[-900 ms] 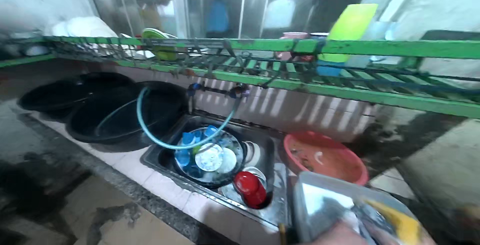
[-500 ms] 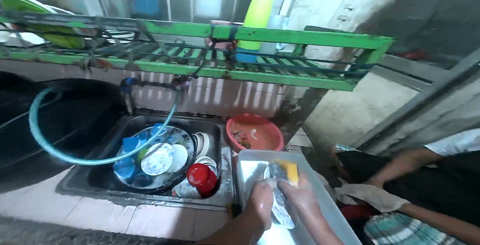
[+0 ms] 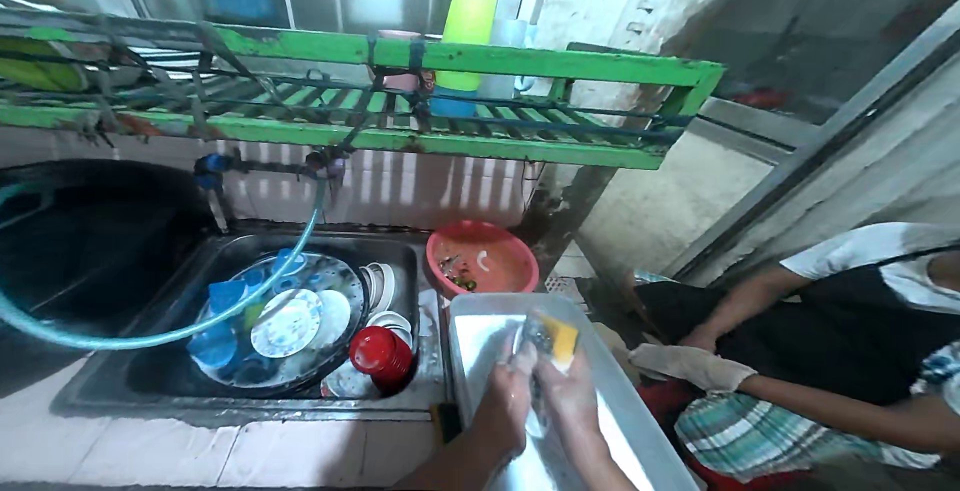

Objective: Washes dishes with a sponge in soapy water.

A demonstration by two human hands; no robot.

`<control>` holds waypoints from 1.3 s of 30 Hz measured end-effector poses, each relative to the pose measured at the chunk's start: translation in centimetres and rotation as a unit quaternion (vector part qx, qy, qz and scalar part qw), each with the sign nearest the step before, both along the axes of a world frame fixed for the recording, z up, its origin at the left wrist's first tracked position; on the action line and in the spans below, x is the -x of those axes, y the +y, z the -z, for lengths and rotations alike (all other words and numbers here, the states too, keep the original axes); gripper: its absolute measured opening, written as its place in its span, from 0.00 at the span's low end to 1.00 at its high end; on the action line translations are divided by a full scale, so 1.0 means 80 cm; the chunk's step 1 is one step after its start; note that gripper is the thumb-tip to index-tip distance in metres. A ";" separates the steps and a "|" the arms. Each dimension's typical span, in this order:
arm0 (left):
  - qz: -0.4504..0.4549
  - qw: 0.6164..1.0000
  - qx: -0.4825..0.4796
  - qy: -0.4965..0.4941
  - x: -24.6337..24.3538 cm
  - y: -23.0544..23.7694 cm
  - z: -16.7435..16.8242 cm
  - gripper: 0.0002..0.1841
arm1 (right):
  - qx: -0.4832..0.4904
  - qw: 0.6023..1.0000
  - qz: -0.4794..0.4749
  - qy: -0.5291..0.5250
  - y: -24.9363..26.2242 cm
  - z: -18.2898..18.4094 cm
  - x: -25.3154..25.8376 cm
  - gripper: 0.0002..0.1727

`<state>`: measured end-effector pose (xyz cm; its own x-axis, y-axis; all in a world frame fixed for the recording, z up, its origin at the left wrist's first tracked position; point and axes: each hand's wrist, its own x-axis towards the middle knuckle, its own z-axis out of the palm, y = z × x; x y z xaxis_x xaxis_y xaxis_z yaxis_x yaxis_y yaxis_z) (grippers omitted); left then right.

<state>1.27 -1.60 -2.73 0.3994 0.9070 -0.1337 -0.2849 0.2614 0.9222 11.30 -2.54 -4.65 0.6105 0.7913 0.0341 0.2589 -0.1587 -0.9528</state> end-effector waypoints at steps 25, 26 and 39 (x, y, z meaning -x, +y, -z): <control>-0.030 0.938 0.332 -0.096 0.041 0.054 -0.042 0.23 | -0.176 0.922 -0.149 0.312 -0.001 -0.061 -0.099 0.18; -0.058 0.935 0.330 -0.113 0.038 0.055 -0.045 0.16 | -0.108 0.952 -0.141 0.251 -0.004 -0.051 -0.103 0.23; 0.246 0.961 0.035 0.122 0.027 -0.005 -0.032 0.41 | 0.032 0.999 0.009 0.029 -0.006 -0.029 -0.076 0.34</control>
<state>-0.87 -2.00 -0.20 0.7261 0.6018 -0.3325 0.1120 0.3736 0.9208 17.36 -3.00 -2.36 0.6243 0.7794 -0.0531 0.1995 -0.2248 -0.9538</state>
